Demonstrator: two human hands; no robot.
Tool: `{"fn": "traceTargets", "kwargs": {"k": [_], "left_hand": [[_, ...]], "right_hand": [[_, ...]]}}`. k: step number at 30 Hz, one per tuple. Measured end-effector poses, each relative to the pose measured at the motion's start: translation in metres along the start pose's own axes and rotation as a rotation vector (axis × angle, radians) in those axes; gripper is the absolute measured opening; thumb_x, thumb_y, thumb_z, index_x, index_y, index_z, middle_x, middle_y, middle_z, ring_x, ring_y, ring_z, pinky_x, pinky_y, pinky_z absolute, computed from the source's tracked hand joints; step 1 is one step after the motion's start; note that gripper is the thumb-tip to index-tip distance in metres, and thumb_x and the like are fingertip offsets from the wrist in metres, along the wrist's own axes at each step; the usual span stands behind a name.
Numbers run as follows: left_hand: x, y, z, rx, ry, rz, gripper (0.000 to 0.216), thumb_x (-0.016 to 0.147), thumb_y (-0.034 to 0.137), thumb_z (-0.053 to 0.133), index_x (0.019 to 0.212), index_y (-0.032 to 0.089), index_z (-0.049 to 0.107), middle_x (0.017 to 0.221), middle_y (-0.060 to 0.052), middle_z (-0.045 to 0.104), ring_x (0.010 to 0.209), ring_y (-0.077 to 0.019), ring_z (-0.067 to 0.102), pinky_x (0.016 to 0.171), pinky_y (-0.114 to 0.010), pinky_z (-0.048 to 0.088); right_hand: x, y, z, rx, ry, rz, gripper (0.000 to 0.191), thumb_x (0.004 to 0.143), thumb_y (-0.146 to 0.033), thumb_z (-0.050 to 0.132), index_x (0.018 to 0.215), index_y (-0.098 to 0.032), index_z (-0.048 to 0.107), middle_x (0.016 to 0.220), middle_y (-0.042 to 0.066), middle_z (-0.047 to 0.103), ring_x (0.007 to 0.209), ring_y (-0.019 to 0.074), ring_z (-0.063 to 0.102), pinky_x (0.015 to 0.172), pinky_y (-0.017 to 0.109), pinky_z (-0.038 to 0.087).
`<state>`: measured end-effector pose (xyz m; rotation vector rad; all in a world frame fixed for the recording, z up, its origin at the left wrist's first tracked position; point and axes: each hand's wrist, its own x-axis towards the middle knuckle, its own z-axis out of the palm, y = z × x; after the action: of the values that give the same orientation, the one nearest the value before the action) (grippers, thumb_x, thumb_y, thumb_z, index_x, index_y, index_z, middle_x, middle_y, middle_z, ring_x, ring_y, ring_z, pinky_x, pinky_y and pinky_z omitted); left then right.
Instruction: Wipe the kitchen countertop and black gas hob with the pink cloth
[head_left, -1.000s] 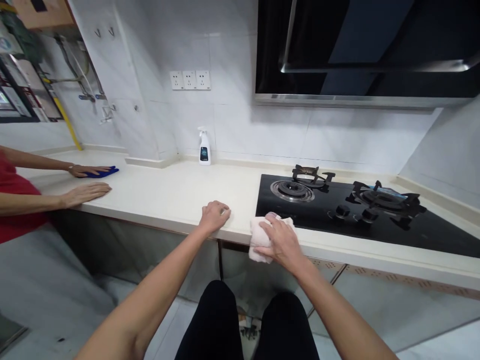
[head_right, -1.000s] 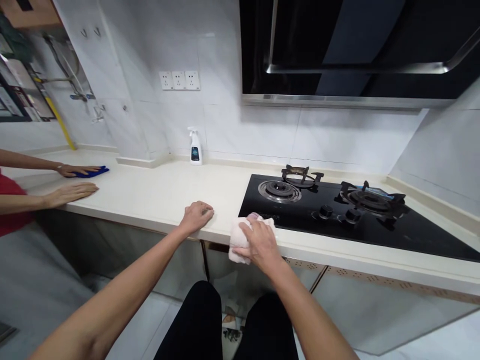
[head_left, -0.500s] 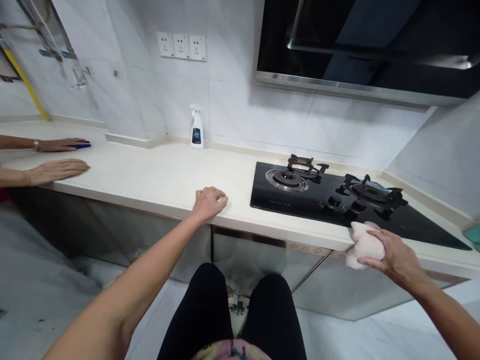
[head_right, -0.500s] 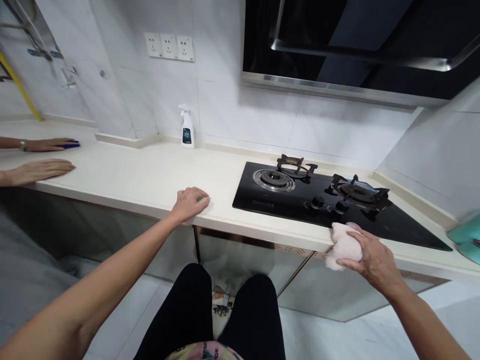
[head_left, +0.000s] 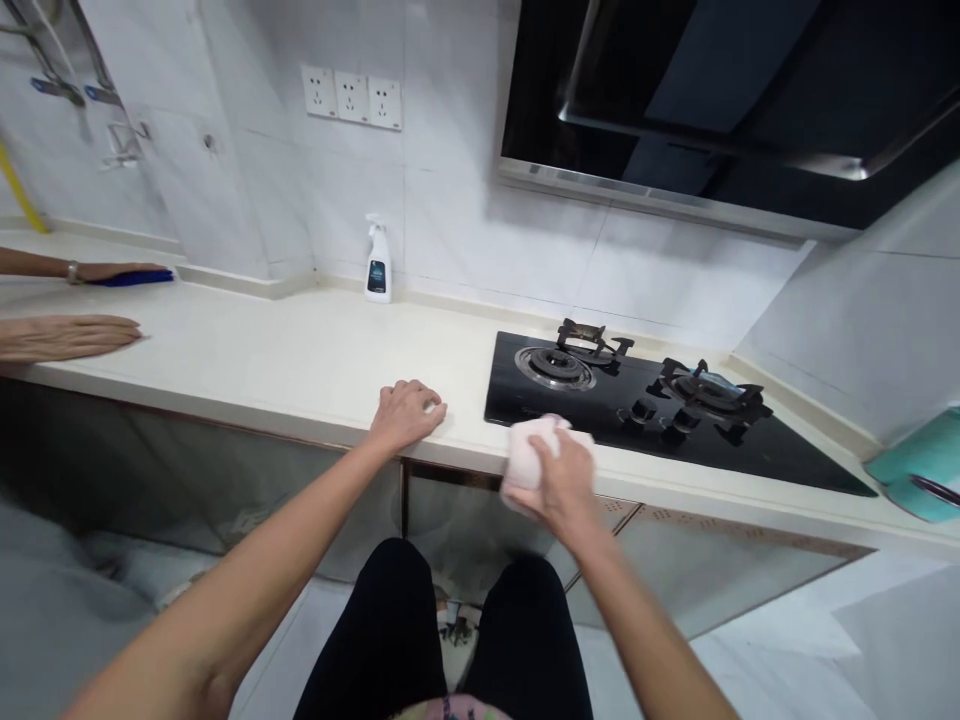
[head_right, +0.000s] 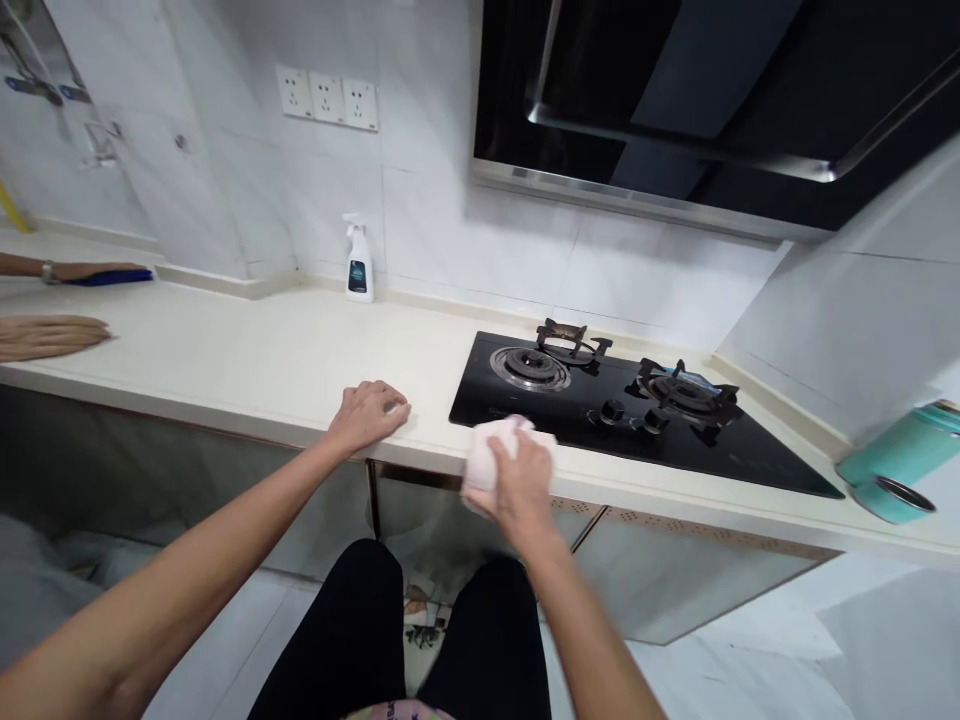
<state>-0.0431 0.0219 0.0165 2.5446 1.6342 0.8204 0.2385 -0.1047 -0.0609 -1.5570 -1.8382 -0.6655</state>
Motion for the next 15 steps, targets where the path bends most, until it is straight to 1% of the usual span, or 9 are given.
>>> {"fn": "traceTargets", "kwargs": {"k": [2,3,4,5,6,8,10,13,15], "left_hand": [[-0.001,-0.003,0.000,0.020,0.006,0.011,0.035,0.095,0.043,0.051,0.100,0.024,0.080,0.123,-0.011,0.075,0.120,-0.0344,0.060,0.105,-0.052,0.038],[0.000,-0.005,0.000,0.024,0.004,0.015,0.036,0.095,0.043,0.050,0.101,0.025,0.080,0.123,-0.010,0.075,0.121,-0.0341,0.060,0.105,-0.052,0.038],[0.000,-0.007,0.000,0.023,0.000,0.017,0.035,0.094,0.043,0.050,0.100,0.025,0.080,0.124,-0.010,0.075,0.121,-0.0340,0.060,0.105,-0.052,0.038],[0.001,-0.009,0.000,0.021,-0.006,0.018,0.035,0.094,0.043,0.049,0.100,0.025,0.079,0.124,-0.010,0.075,0.122,-0.0340,0.060,0.105,-0.051,0.038],[0.002,-0.010,0.000,0.016,-0.011,0.018,0.036,0.094,0.043,0.049,0.100,0.025,0.079,0.124,-0.009,0.075,0.122,-0.0340,0.060,0.105,-0.051,0.038],[0.004,-0.012,0.000,0.005,-0.020,0.012,0.037,0.094,0.044,0.048,0.100,0.026,0.079,0.125,-0.009,0.075,0.123,-0.0342,0.061,0.105,-0.051,0.038],[0.006,-0.013,0.000,-0.002,-0.034,0.005,0.038,0.094,0.045,0.047,0.100,0.026,0.079,0.125,-0.008,0.076,0.124,-0.0346,0.060,0.105,-0.051,0.038],[0.008,-0.012,0.000,0.005,-0.051,0.000,0.039,0.093,0.046,0.046,0.100,0.026,0.079,0.127,-0.008,0.075,0.125,-0.0356,0.060,0.106,-0.053,0.038],[0.008,-0.011,-0.001,0.012,-0.059,-0.003,0.039,0.093,0.045,0.046,0.101,0.026,0.079,0.127,-0.008,0.075,0.126,-0.0363,0.060,0.107,-0.053,0.038]], "right_hand": [[0.016,-0.044,0.013,0.001,0.031,-0.017,0.085,0.064,-0.061,0.090,0.135,-0.025,0.063,0.142,0.022,0.053,0.119,0.0404,0.052,0.102,0.057,0.040],[0.020,-0.056,0.016,0.003,0.050,-0.018,0.084,0.063,-0.057,0.092,0.135,-0.026,0.063,0.143,0.021,0.052,0.119,0.0398,0.052,0.102,0.057,0.040],[0.023,-0.062,0.016,0.008,0.051,-0.034,0.083,0.064,-0.054,0.094,0.135,-0.026,0.062,0.144,0.021,0.052,0.120,0.0390,0.052,0.103,0.056,0.040],[0.023,-0.061,0.015,0.020,0.042,-0.065,0.082,0.065,-0.050,0.094,0.136,-0.027,0.061,0.145,0.020,0.051,0.121,0.0380,0.052,0.103,0.055,0.040],[0.021,-0.054,0.011,0.036,0.025,-0.111,0.082,0.066,-0.048,0.094,0.138,-0.028,0.059,0.147,0.019,0.050,0.123,0.0369,0.052,0.103,0.053,0.041],[0.011,-0.027,-0.002,0.067,-0.018,-0.201,0.081,0.070,-0.045,0.093,0.141,-0.029,0.057,0.149,0.018,0.048,0.128,0.0349,0.051,0.104,0.050,0.042],[-0.004,0.013,-0.017,0.078,-0.040,-0.227,0.079,0.072,-0.044,0.091,0.141,-0.029,0.057,0.148,0.017,0.049,0.132,0.0342,0.050,0.106,0.049,0.042],[-0.030,0.082,-0.042,0.051,-0.080,-0.150,0.073,0.076,-0.048,0.088,0.138,-0.025,0.059,0.145,0.018,0.052,0.134,0.0355,0.050,0.107,0.051,0.043],[-0.048,0.131,-0.059,0.010,-0.135,-0.060,0.075,0.076,-0.054,0.086,0.138,-0.022,0.060,0.142,0.019,0.054,0.133,0.0367,0.051,0.107,0.051,0.043]]}}
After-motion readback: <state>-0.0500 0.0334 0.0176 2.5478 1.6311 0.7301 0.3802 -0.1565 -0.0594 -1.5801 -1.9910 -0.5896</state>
